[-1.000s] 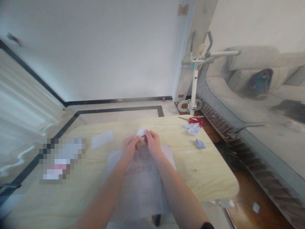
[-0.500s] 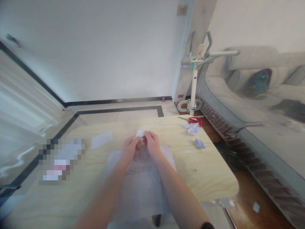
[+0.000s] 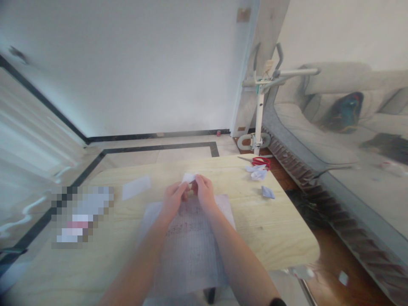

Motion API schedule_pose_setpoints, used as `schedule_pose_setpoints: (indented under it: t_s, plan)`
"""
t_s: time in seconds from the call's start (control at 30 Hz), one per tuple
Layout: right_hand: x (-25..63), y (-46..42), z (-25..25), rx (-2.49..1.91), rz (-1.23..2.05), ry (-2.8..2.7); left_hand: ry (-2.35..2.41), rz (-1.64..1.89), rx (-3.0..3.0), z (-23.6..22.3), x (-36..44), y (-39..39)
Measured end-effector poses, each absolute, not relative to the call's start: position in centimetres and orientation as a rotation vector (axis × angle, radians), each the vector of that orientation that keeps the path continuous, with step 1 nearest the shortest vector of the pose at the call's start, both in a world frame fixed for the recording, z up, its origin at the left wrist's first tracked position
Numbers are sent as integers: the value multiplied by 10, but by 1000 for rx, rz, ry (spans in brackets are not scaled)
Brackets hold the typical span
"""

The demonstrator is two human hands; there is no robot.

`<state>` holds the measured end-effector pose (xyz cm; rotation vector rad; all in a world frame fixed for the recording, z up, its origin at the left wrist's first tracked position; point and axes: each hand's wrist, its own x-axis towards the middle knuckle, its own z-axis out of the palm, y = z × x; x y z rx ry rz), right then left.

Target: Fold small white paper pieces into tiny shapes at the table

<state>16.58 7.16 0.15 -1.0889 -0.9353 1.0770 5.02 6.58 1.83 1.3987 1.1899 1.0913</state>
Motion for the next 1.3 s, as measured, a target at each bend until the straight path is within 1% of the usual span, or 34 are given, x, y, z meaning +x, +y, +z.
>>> schedule_pose_setpoints:
  t_s: [0.17, 0.5, 0.7, 1.0, 1.3]
  plan:
    - [164, 70, 1, -1126, 1088, -1018, 1134, 1083, 1388, 17, 50, 66]
    - [165, 72, -3, -1191, 999, -1086, 1156, 1148, 1400, 16, 52, 65]
    - [164, 71, -1, -1126, 1075, -1021, 1200, 1136, 1423, 20, 52, 65]
    - [164, 71, 2, -1110, 1102, -954, 1202, 1100, 1420, 15, 52, 65]
    - [166, 71, 5, -1011, 1235, -745, 941, 1219, 1310, 6, 50, 66]
